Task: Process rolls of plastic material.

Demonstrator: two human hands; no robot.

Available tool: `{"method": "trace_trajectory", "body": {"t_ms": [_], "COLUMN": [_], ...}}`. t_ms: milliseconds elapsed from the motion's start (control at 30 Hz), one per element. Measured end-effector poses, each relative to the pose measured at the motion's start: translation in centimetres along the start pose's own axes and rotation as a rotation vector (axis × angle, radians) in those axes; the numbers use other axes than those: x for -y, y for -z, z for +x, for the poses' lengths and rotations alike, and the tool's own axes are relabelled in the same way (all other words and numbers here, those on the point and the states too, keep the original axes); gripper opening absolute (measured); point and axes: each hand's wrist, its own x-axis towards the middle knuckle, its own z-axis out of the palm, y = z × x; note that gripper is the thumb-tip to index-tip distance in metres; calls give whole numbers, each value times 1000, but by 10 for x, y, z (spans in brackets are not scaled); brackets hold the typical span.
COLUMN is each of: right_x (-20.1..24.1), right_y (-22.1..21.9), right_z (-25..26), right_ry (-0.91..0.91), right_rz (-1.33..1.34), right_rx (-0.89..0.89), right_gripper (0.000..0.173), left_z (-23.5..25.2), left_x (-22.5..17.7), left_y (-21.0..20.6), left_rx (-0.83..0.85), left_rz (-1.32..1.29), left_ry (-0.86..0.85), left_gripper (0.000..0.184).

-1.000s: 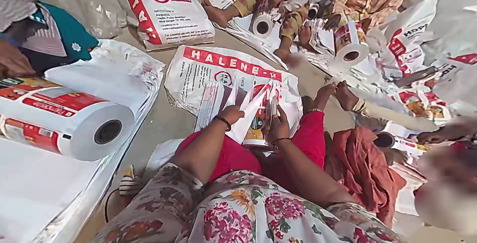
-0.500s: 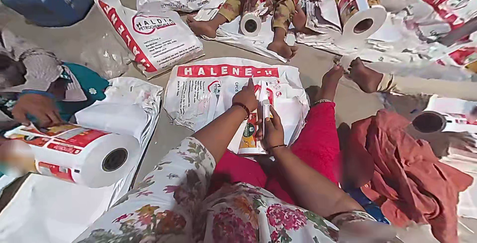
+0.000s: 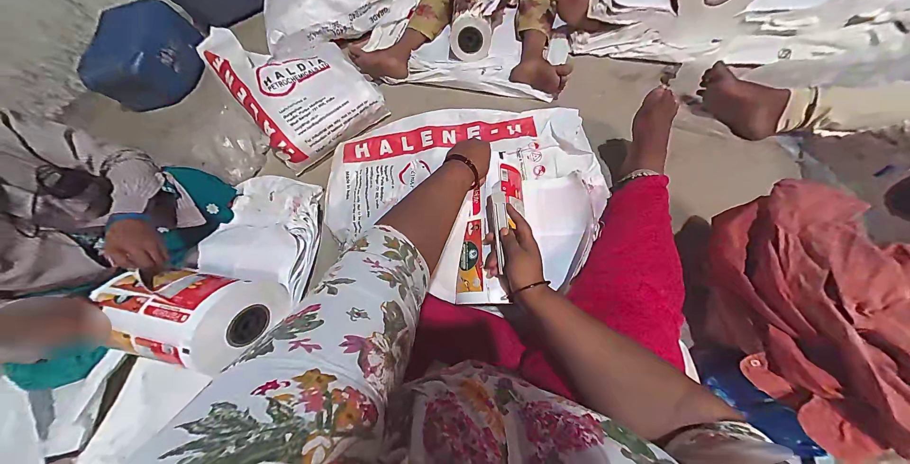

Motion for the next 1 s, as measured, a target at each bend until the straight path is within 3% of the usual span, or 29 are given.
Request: {"method": "trace_trajectory", "body": {"t_ms": [300,367,467,533,600,667,733,900,1000], "right_x": [0,0,4,8,8,5,4,1,-2], "right_y": [0,2,2,2,3,4,4,4,7], "right_z": [2,3,5,7,7,5,4,0,4], "right_ry": [9,-5,-38,-52,-55,-43,-24,21,63], "right_rz": [-81,-55,-19,-11,-9,-13,-36,-98,-90], "right_rx": [12,-9,-39,-60,-50,-31,-23,-24,-21], "right_gripper": [50,50,49,48,48,49,48,48,49], "left_z": [19,15,-9,-35,-67,-96,-110,-104,-96], "left_x": [46,48,37,31,34,46,70,139,134], "left_y": [-14,-19,-27,-34,-45,-56,-71,-160,-179], "left_rx": [-135,-192,-249,-217,-112,5,-23,-32,-116], "left_rz": [-195,-293,-402,-449,-491,-483,-498,-440,-205], "left_ry": [14,15,101,161,161,134,153,413,365], "left_gripper": [30,49,97,119,128,126,113,102,91]}}
